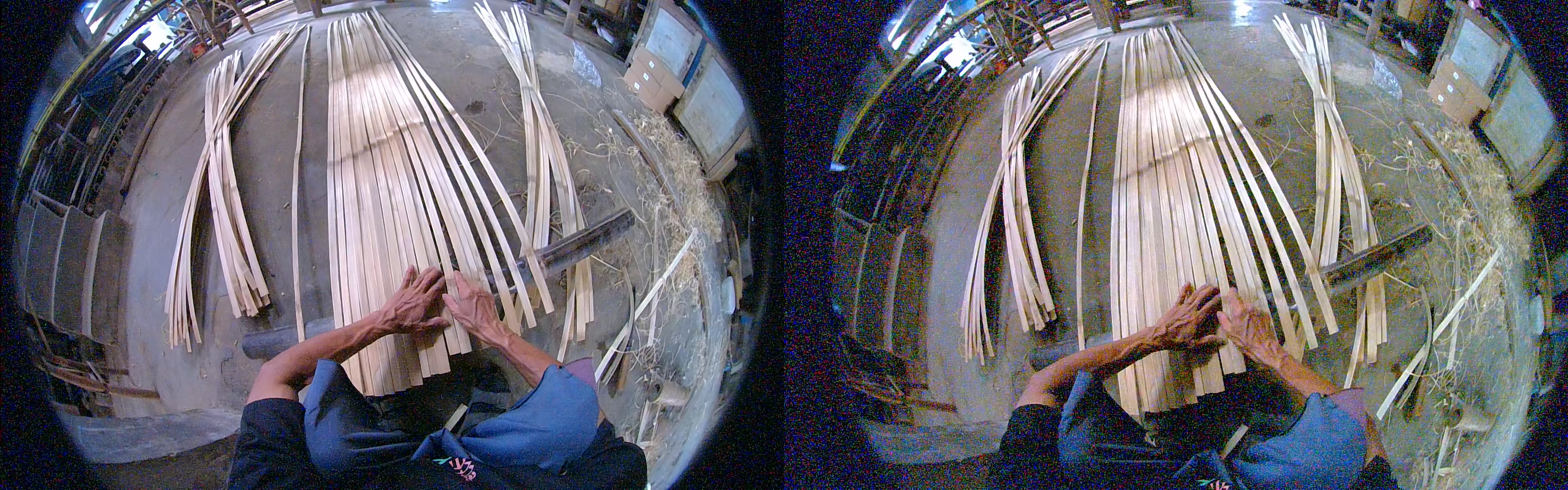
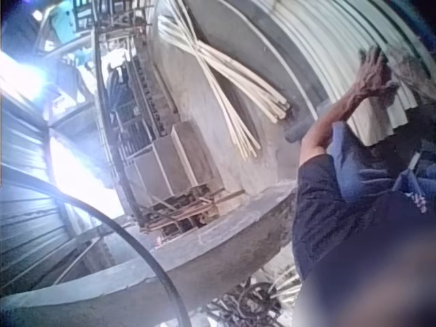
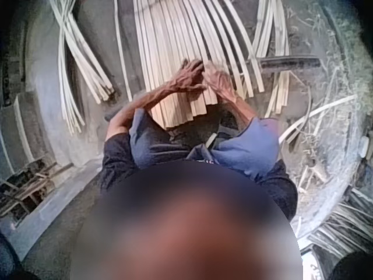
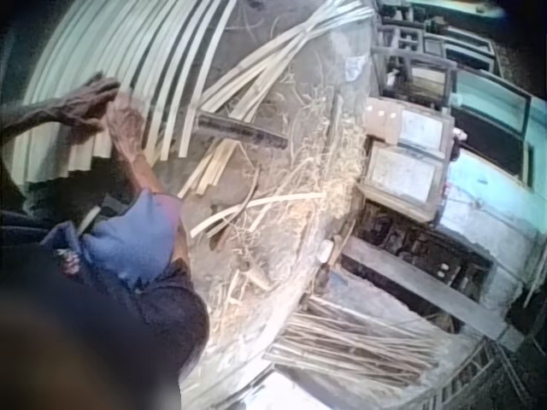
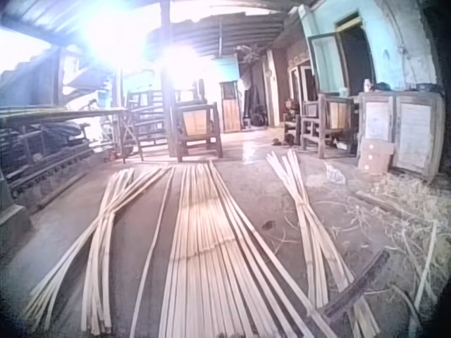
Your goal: The person sits on the floor and repeatedly picks up thin wooden strips, aligns them, and places them into a growing stack. The hands move strips from a loose pile to a more organized arrangement.
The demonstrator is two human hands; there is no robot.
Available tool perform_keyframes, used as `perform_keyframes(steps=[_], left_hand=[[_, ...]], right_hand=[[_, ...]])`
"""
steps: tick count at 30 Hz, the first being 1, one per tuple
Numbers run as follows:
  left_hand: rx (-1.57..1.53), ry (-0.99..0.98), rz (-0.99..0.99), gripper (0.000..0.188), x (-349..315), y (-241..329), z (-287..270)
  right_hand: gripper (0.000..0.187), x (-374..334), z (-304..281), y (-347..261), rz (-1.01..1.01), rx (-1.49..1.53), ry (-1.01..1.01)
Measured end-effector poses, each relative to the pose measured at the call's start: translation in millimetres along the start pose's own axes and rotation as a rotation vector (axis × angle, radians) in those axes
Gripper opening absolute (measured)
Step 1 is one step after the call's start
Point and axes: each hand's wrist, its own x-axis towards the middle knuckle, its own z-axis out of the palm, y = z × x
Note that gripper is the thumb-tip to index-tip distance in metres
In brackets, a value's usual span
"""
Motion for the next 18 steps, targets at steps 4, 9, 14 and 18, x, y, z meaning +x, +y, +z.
perform_keyframes(steps=[4, 9, 14, 18], left_hand=[[0.024, 0.076, 0.029, 0.078, 0, -3, -2], [0.006, 0.054, 0.015, 0.081, -1, -5, 3], [0.083, -0.028, -0.034, 0.086, 6, -2, 9], [0.162, -0.01, 0.137, 0.065, 21, -2, 14]], right_hand=[[0.056, 5, 5, 1, -0.05, 0.03, 0.061], [0.056, 1, 2, -2, -0.001, 0.107, 0.037], [0.049, 2, -1, -6, 0.129, 0.285, 0.015], [0.046, 6, 4, -7, -0.005, 0.33, 0.226]])
